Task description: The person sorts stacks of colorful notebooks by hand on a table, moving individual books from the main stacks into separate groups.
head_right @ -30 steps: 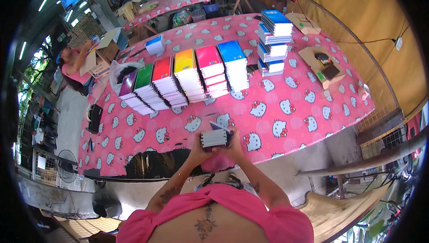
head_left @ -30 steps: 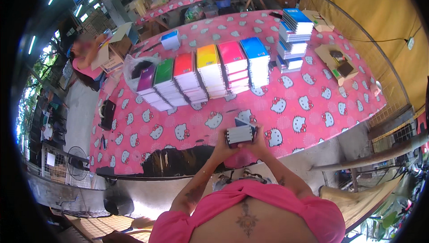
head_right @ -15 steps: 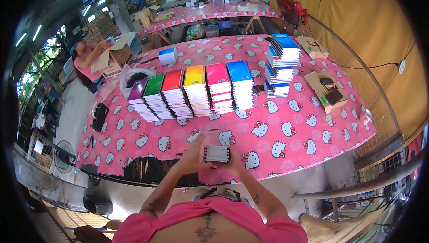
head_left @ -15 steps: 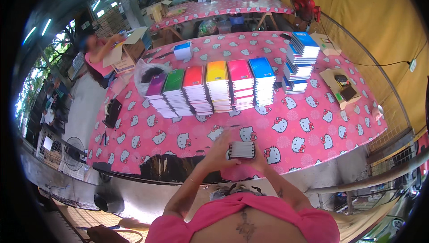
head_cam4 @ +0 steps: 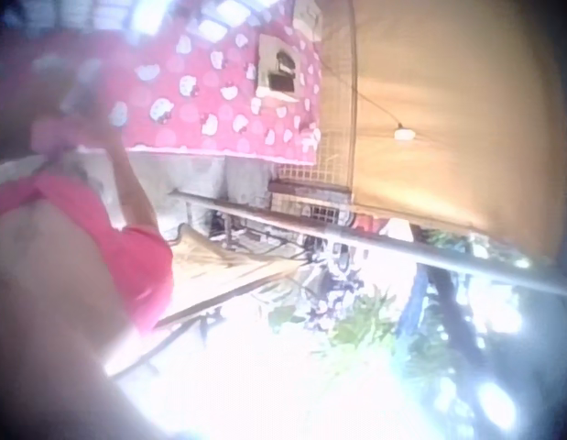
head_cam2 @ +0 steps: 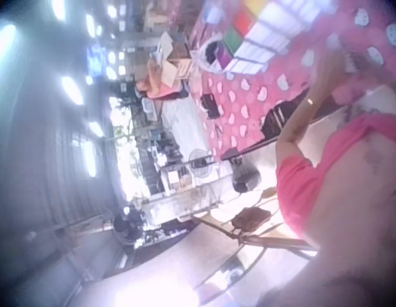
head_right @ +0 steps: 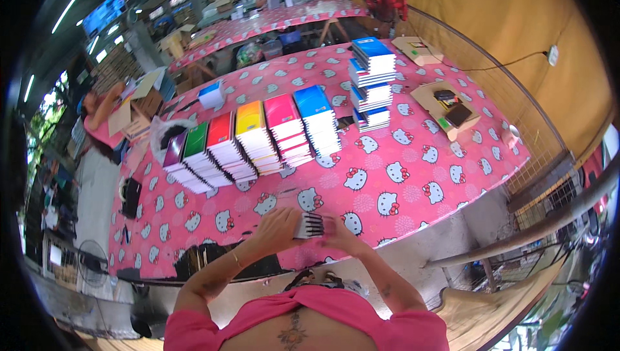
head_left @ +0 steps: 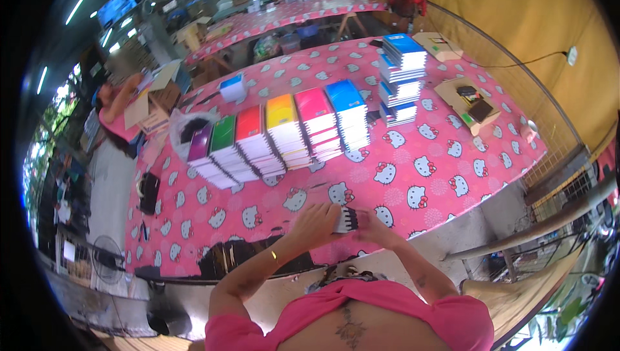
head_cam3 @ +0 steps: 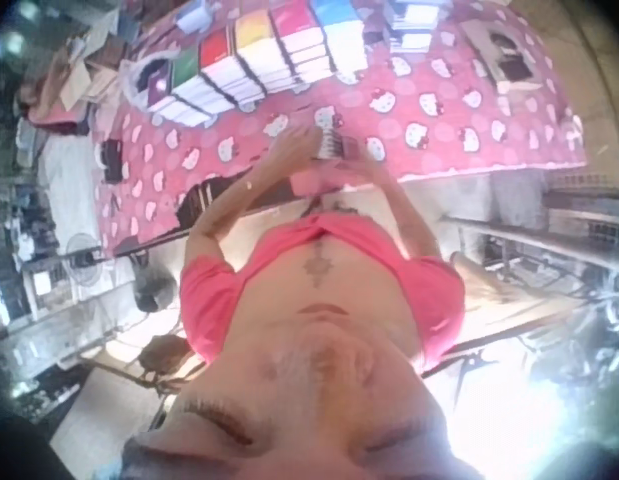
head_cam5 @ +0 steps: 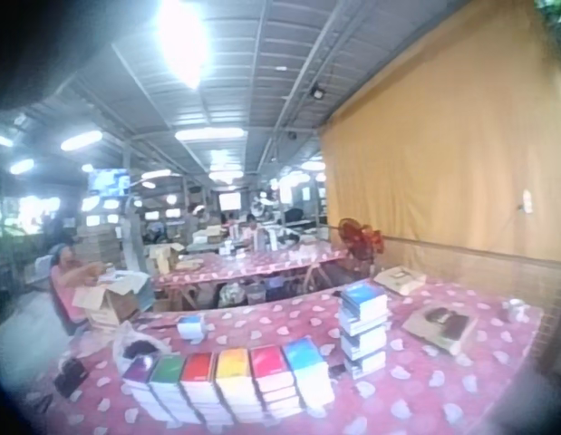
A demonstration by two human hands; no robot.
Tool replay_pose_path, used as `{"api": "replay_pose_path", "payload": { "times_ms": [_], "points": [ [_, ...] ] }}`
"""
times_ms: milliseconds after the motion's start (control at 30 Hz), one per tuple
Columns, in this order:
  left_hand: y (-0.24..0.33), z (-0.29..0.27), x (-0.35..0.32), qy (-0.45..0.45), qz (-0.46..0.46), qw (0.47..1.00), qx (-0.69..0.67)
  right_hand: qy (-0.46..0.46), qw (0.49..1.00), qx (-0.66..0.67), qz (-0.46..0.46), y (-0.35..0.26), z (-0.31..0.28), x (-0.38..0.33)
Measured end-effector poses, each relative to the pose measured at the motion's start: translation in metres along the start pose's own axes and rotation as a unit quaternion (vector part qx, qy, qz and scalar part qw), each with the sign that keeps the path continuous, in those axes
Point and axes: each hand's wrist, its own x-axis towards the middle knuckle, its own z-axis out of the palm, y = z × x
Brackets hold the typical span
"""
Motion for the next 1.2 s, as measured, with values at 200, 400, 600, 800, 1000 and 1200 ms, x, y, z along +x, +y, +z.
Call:
{"api": "replay_pose_path", "payload": {
  "times_ms": [200,400,600,800,1000,1200],
  "points": [
    [0.0,0.024,0.022,0.151,0.23,0.957,0.087,0.164,0.904,0.376,0.119,-0.046,0.011,-0.023],
    [0.012,0.05,0.067,0.184,0.187,0.953,0.148,0.299,0.899,0.311,0.08,-0.025,-0.075,0.02],
    [0.005,0.074,0.015,0.101,0.016,0.995,-0.004,0.525,0.819,0.229,-0.048,-0.034,-0.204,0.082],
    [-0.019,0.083,-0.031,0.069,-0.123,0.988,-0.064,0.63,0.753,0.184,-0.045,-0.032,-0.335,0.12],
    [-0.032,0.089,-0.071,0.053,-0.197,0.977,-0.068,0.654,0.735,0.172,0.05,-0.043,-0.357,0.149],
    [-0.036,0.096,-0.049,0.067,-0.176,0.977,-0.098,0.674,0.722,0.01,0.157,-0.037,-0.429,0.122]
  ]
}}
